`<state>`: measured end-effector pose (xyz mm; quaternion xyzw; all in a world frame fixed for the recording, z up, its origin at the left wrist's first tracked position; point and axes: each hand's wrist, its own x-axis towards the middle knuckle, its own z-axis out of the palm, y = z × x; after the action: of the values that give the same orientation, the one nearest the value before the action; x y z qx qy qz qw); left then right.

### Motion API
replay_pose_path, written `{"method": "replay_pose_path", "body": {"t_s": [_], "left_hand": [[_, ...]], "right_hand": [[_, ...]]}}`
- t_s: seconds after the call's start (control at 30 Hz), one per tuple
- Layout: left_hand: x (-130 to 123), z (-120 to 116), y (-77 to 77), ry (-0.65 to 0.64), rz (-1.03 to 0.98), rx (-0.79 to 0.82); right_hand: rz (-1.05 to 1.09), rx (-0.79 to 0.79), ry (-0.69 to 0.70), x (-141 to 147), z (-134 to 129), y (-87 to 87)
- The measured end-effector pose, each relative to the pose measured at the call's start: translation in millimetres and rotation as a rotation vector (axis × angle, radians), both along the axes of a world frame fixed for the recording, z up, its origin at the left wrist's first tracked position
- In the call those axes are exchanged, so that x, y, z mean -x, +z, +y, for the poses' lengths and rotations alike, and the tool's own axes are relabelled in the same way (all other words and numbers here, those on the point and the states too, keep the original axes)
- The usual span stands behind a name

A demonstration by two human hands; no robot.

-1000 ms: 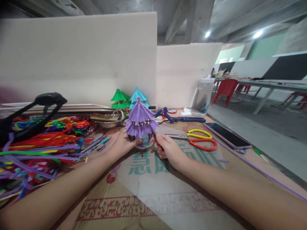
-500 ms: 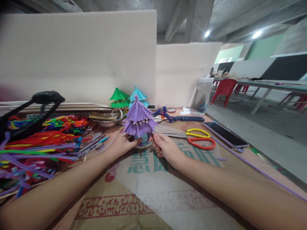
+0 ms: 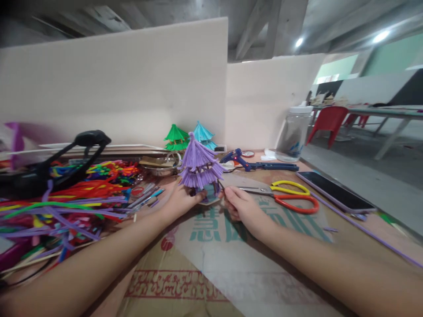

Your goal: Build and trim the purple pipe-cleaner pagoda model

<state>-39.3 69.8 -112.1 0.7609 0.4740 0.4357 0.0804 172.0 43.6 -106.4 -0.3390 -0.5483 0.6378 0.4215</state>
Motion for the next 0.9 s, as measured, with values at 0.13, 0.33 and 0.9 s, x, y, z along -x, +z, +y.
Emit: {"method": "replay_pose_path", "body": {"t_s": [0.13,0.33,0.9], "left_hand": [[-0.8,0.5,-0.7,0.035,0.012,0.000],[-0.2,1.8,-3.9,0.029,-0.012,0.100],[1.0,0.7,-3.6,-0.011,0.023,0.030]], "right_hand": [[-0.047,-0.049,-0.016,-0.7,1.1,-2.2],[-0.097,-0.093,-0.014,0.6,-0.4,-0.6],[-0.056,-0.069,0.018,0.3,3.3,-1.8]]}}
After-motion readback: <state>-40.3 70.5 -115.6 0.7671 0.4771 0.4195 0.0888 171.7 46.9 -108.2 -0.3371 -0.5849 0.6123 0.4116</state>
